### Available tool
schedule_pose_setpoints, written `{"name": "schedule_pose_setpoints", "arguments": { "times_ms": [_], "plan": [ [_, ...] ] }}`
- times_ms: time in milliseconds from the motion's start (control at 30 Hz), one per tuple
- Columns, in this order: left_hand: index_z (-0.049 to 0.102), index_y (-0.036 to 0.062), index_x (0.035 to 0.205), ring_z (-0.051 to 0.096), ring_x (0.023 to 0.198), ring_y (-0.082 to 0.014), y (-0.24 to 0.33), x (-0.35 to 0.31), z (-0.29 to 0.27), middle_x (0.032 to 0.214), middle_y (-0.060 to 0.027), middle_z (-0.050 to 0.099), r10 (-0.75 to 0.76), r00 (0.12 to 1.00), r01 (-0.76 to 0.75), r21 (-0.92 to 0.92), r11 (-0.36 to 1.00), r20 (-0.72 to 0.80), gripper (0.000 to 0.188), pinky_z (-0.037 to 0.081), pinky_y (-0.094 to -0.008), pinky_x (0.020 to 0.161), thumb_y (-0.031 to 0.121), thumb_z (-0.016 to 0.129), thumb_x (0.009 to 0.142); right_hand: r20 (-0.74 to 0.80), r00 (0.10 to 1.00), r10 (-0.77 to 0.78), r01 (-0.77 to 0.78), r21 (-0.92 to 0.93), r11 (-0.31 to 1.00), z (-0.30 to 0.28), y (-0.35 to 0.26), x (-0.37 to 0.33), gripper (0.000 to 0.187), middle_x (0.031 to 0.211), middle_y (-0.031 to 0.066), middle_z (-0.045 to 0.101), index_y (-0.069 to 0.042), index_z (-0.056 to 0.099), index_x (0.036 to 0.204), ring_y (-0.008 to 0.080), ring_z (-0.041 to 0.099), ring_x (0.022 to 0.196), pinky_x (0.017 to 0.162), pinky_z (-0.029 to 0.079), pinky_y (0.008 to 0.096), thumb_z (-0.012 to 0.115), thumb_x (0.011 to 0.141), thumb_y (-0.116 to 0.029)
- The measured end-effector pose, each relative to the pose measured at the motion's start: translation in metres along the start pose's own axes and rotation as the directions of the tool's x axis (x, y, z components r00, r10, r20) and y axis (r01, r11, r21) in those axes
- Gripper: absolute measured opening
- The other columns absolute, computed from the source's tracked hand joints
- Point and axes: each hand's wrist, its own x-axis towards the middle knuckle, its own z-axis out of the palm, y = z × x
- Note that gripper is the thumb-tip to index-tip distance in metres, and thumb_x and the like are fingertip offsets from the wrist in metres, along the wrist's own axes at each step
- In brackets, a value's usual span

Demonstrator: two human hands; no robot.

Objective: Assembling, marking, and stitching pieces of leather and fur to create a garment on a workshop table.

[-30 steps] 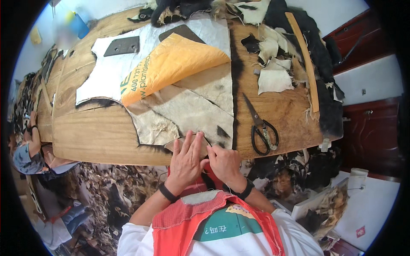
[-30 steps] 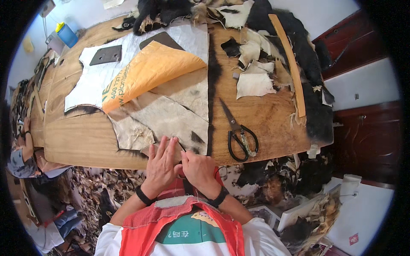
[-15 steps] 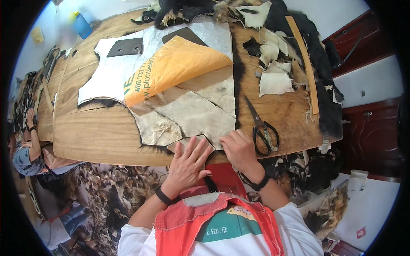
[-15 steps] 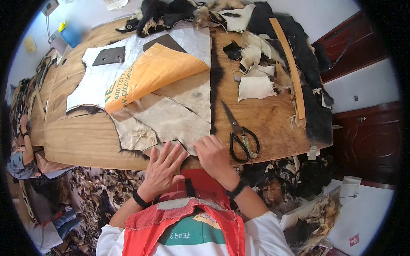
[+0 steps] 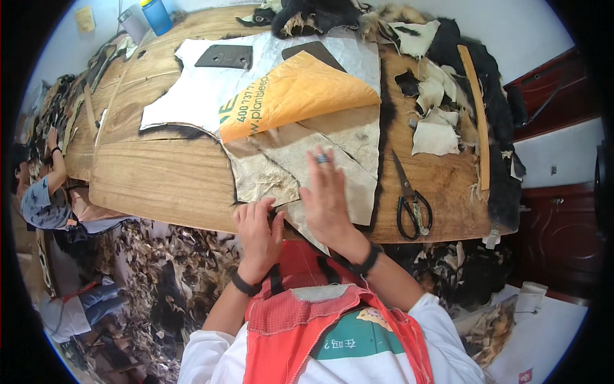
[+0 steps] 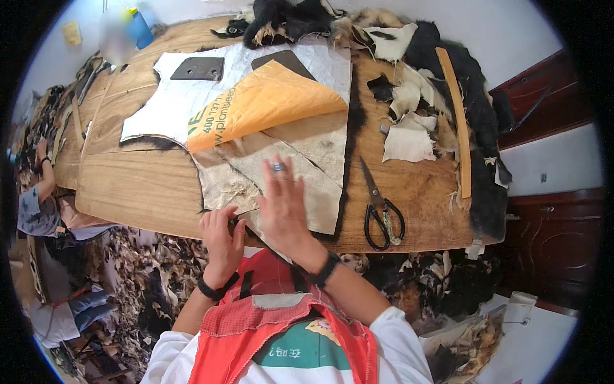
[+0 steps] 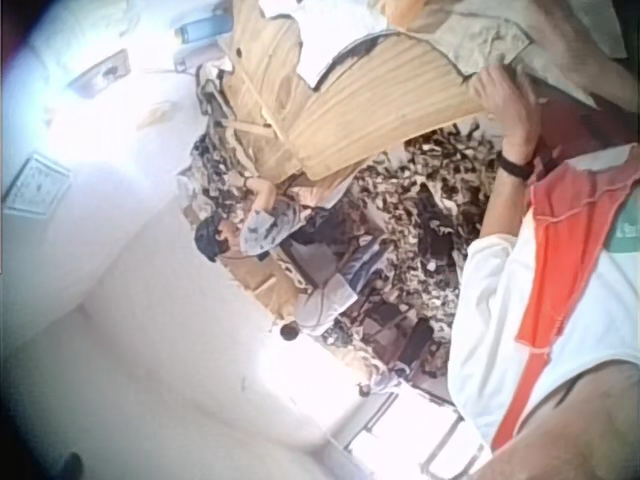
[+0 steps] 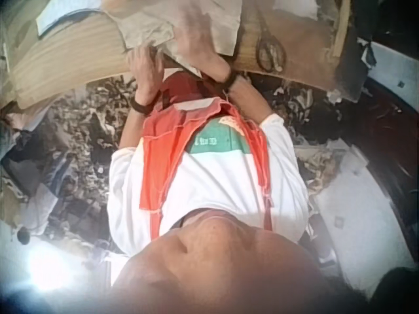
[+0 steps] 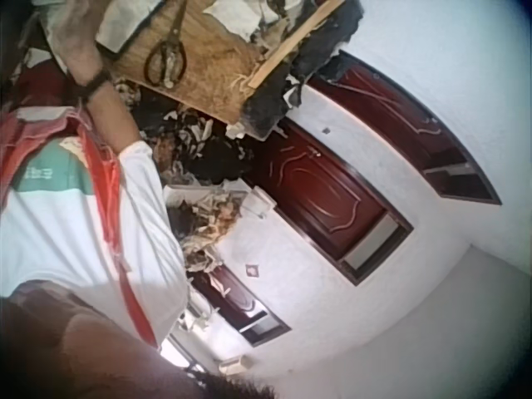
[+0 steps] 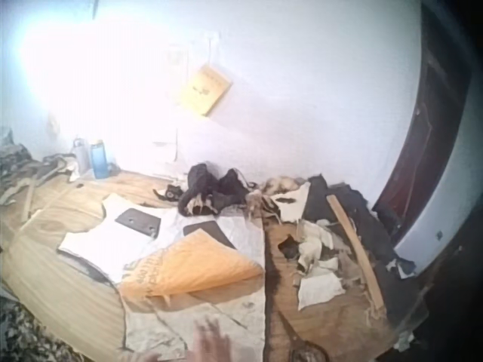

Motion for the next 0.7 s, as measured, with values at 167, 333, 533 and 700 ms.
{"name": "schedule_pose_setpoints", "arguments": {
  "times_ms": [167, 333, 533, 700],
  "plan": [
    [0.06, 0.0087, 0.088, 0.053, 0.086, -0.03, -0.004, 0.004, 0.007, 0.082, -0.0075, 0.057, -0.015, 0.997, 0.02, 0.061, 0.998, -0.077, 0.014, 0.036, -0.0421, 0.086, 0.009, 0.072, 0.082, 0.184, 0.98, -0.074, 0.093, -0.098, 0.991, 0.036, 0.009, 0.003, 0.071, 0.165, 0.021, 0.017, -0.01, 0.022, 0.159, 0.0411, 0.016, 0.152, 0.118, 0.015, 0.0632, 0.054, 0.097, -0.018],
    [0.059, 0.0091, 0.082, 0.053, 0.087, -0.0288, -0.002, 0.005, -0.001, 0.082, -0.0083, 0.057, -0.057, 0.998, 0.058, 0.028, 0.998, -0.035, 0.014, 0.035, -0.0425, 0.088, 0.013, 0.072, 0.081, 0.265, 0.962, -0.062, 0.119, -0.208, 0.971, 0.035, 0.006, 0.001, 0.069, 0.165, 0.0201, 0.017, -0.012, 0.022, 0.16, 0.04, 0.016, 0.152, 0.118, 0.016, 0.0608, 0.052, 0.099, -0.024],
    [0.056, 0.0075, 0.077, 0.051, 0.084, -0.0301, -0.003, 0.005, 0.006, 0.079, -0.0088, 0.055, -0.09, 0.991, 0.094, 0.033, 0.995, -0.098, 0.017, 0.035, -0.0424, 0.088, 0.013, 0.07, 0.084, 0.208, 0.975, -0.084, 0.135, -0.246, 0.96, 0.037, 0.006, 0.0, 0.07, 0.164, 0.0185, 0.023, -0.014, 0.025, 0.16, 0.0381, 0.02, 0.152, 0.117, 0.019, 0.0599, 0.054, 0.098, -0.027],
    [0.054, 0.008, 0.073, 0.051, 0.081, -0.0306, -0.008, 0.011, -0.007, 0.075, -0.0085, 0.053, -0.004, 0.999, 0.012, 0.206, 0.978, -0.039, 0.021, 0.037, -0.044, 0.087, 0.014, 0.069, 0.086, 0.155, 0.984, -0.087, 0.115, -0.179, 0.977, 0.034, 0.012, -0.001, 0.062, 0.161, 0.0197, 0.029, -0.01, 0.034, 0.155, 0.0383, 0.024, 0.15, 0.117, 0.021, 0.0587, 0.054, 0.099, -0.025]
  ]
}}
